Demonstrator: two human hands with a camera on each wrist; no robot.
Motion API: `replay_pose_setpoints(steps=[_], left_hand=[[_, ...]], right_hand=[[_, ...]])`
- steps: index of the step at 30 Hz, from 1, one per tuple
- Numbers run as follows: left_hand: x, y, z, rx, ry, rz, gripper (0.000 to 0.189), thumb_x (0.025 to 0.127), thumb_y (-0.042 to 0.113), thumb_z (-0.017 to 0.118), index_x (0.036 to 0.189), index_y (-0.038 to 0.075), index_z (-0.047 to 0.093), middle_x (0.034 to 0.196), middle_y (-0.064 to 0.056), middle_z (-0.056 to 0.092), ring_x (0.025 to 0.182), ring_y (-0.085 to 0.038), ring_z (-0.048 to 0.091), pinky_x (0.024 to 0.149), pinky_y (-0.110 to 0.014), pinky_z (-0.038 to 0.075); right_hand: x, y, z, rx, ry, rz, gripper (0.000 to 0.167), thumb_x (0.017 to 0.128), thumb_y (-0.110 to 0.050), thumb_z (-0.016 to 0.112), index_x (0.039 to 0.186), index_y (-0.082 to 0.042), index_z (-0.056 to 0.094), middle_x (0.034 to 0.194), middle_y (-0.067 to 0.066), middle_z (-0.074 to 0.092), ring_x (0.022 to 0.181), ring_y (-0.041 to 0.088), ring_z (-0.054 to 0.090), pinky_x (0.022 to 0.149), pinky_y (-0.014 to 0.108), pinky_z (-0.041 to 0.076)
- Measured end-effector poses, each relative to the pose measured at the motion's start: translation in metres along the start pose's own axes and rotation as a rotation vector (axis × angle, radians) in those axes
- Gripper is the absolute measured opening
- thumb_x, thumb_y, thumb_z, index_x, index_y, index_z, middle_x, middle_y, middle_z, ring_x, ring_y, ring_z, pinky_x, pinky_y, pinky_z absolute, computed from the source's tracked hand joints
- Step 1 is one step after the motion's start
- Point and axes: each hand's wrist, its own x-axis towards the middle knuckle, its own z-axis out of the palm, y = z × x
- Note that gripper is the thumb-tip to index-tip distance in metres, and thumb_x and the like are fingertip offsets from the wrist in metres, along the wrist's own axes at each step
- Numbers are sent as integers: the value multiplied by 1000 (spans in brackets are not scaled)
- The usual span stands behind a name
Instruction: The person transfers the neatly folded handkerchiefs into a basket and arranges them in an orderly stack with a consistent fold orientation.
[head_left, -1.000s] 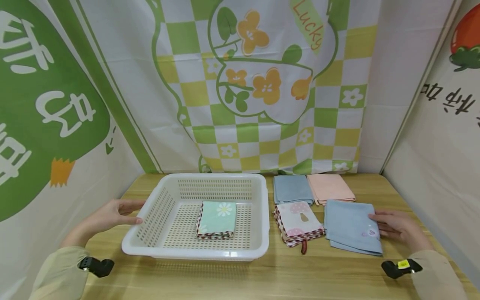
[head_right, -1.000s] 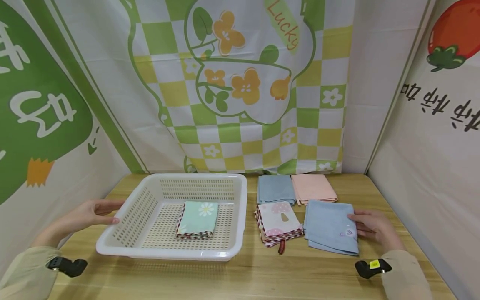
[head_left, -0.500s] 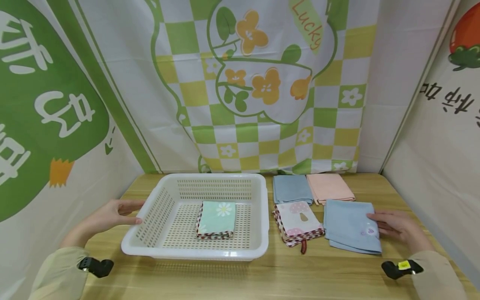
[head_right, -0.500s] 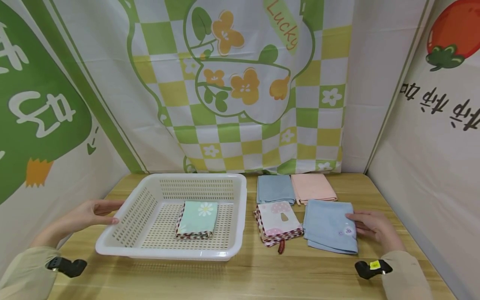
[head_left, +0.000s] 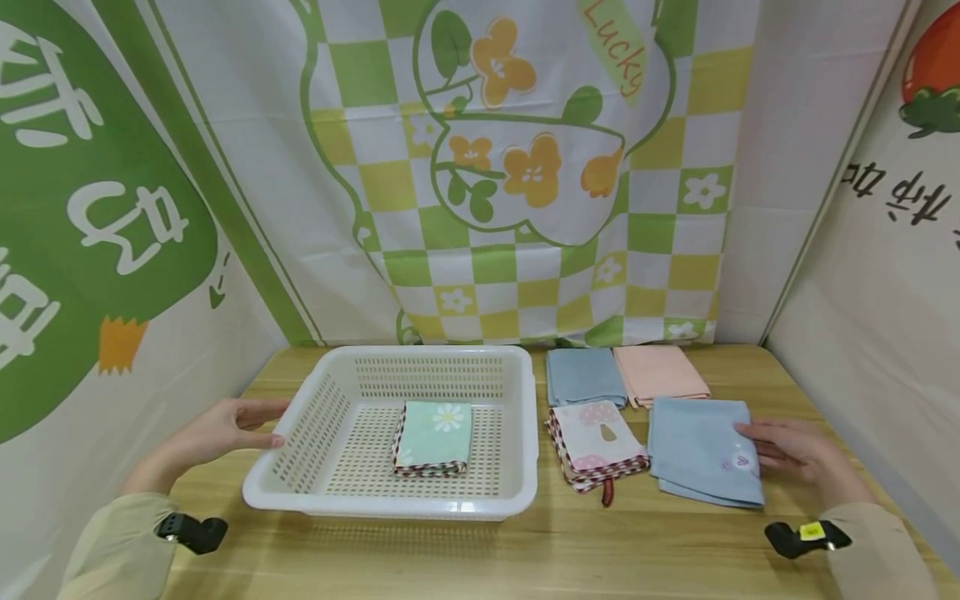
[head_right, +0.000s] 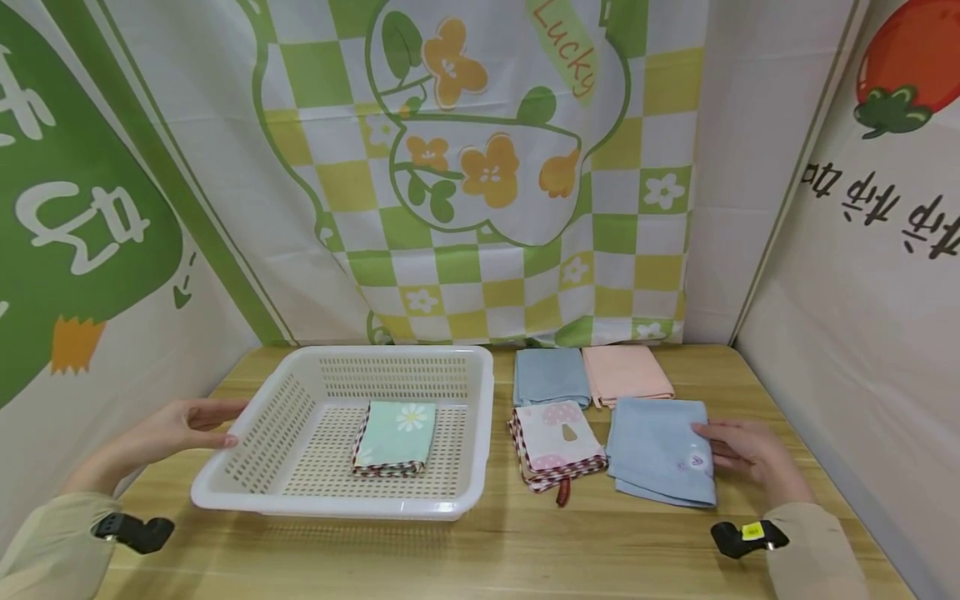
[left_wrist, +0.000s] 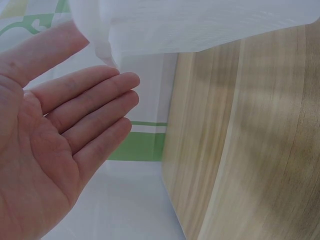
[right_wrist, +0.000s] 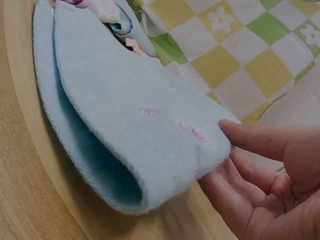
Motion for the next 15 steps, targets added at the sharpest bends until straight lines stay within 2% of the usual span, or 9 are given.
replay_pose_setpoints(steps=[2, 4, 10, 15], left_hand=[[0, 0, 0, -4, 0, 3, 69, 86, 31, 70, 138, -5, 43, 138, -29, 46, 125, -53, 42, 95, -60, 44], [0, -1, 0, -4, 3, 5, 69, 85, 31, 70, 138, -5, 43, 138, -28, 46, 124, -53, 43, 95, -59, 44], [0, -1, 0, -2, 8, -3, 70, 85, 33, 70, 138, -4, 44, 138, -28, 47, 125, -52, 43, 95, -59, 44], [0, 0, 0, -12, 10, -8, 70, 84, 34, 71, 138, -3, 45, 138, -27, 47, 126, -52, 42, 97, -59, 43]], right_hand=[[0, -1, 1, -4, 3, -4, 56, 91, -20, 65, 127, 17, 45, 77, -7, 68, 71, 8, 68, 70, 28, 58], [0, -1, 2, -6, 5, -7, 67, 91, -20, 64, 134, 21, 33, 77, -7, 68, 72, 8, 68, 70, 28, 58], [0, -2, 3, -29, -1, -25, 77, 92, -21, 63, 139, 22, 19, 77, -10, 66, 72, 4, 67, 71, 25, 58], [-1, -3, 4, -26, -4, -37, 77, 92, -21, 64, 138, 23, 21, 77, -11, 65, 73, 3, 66, 71, 23, 58]])
